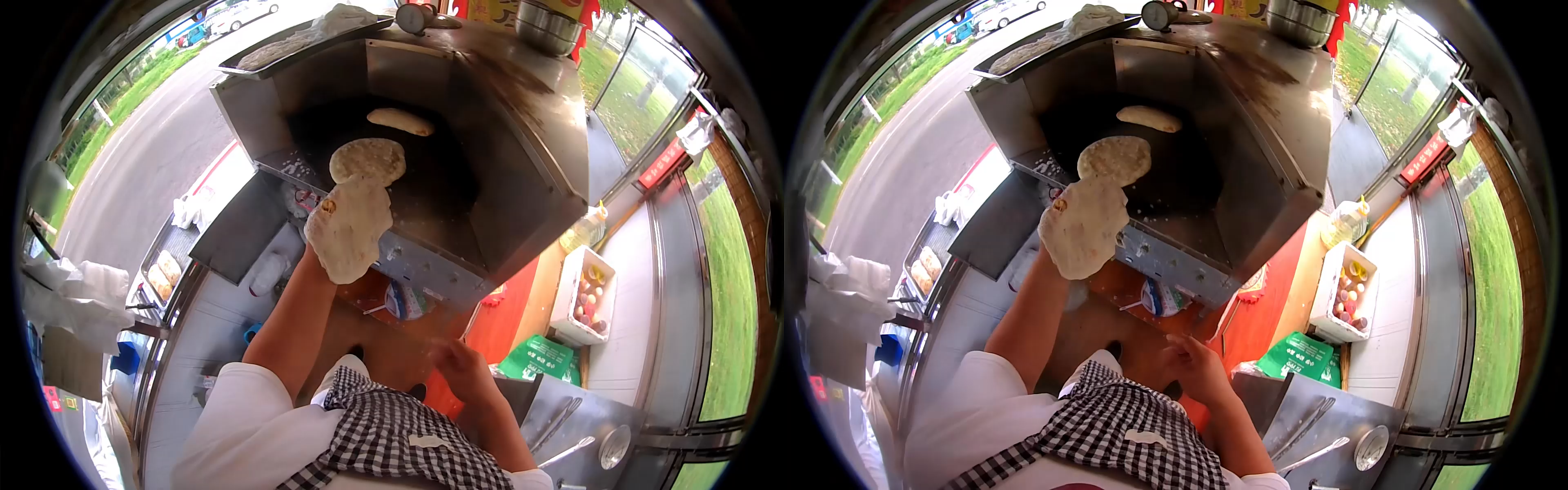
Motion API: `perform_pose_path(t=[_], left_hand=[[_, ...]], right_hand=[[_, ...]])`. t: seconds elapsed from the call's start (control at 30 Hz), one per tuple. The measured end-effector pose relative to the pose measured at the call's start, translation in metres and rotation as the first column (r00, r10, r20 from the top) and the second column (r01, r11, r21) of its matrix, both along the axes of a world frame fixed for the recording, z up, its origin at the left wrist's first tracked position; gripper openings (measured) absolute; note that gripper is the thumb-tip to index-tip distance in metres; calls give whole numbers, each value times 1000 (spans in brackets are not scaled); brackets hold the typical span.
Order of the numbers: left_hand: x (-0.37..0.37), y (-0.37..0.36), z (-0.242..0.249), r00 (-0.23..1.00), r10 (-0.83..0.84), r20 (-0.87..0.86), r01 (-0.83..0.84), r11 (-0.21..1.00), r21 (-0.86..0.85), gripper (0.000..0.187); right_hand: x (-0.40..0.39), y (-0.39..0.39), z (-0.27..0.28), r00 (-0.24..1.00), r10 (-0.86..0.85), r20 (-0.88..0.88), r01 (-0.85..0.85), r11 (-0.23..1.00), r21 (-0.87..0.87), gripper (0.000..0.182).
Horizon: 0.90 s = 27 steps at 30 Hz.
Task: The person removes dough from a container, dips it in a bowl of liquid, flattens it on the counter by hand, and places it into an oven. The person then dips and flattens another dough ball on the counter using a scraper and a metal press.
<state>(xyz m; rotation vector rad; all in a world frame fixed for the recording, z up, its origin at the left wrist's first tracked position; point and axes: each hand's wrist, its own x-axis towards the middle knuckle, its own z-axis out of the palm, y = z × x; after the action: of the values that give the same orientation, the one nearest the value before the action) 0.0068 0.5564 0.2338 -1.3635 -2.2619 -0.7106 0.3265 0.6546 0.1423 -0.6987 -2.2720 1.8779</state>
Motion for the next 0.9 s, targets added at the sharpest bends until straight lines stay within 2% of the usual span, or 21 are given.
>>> perform_pose_path(t=[0.13, 0.2, 0.3, 0.33, 0.4, 0.47, 0.57, 0.6, 0.7, 0.8, 0.9], left_hand=[[-76, 16, -2, 998, 29, -61, -31, 999, -21, 12], [-133, 27, -20, 997, -67, 23, 65, 994, 92, 7], [-194, 30, 20, 989, -62, -136, 28, 971, -238, 9], [-210, 28, 31, 982, -72, -174, 6, 936, -353, 9], [-253, 36, 33, 954, -115, -278, -17, 903, -429, 6], [-293, 48, 24, 910, -161, -381, 8, 928, -373, 3], [-339, 62, 24, 894, -257, -367, 23, 844, -535, 4], [-348, 65, 20, 956, -141, -257, 54, 946, -318, 8], [-380, 79, 2, 908, -295, -297, 134, 877, -461, 6], [-386, 84, -7, 888, -320, -331, 133, 867, -481, 5], [-383, 91, -7, 884, -314, -346, 121, 869, -479, 5]], right_hand=[[-69, 15, -6, 999, -48, 23, 44, 987, 157, 34], [-111, 15, -9, 995, -89, 53, 79, 982, 169, 33], [-171, 16, -37, 993, -104, 51, 84, 953, 290, 31], [-188, 10, -29, 993, -111, 28, 100, 960, 262, 31], [-234, 2, -12, 989, -138, -49, 145, 966, 212, 31], [-266, -1, 2, 986, -162, -41, 167, 968, 185, 32], [-290, 0, -4, 971, -238, 34, 230, 960, 161, 33], [-296, 2, -6, 963, -261, 69, 247, 955, 162, 33], [-318, 4, 7, 952, -305, 40, 289, 931, 221, 31], [-334, 9, 19, 947, -318, 55, 305, 938, 166, 28], [-347, 20, 17, 945, -326, -34, 327, 929, 174, 34]])
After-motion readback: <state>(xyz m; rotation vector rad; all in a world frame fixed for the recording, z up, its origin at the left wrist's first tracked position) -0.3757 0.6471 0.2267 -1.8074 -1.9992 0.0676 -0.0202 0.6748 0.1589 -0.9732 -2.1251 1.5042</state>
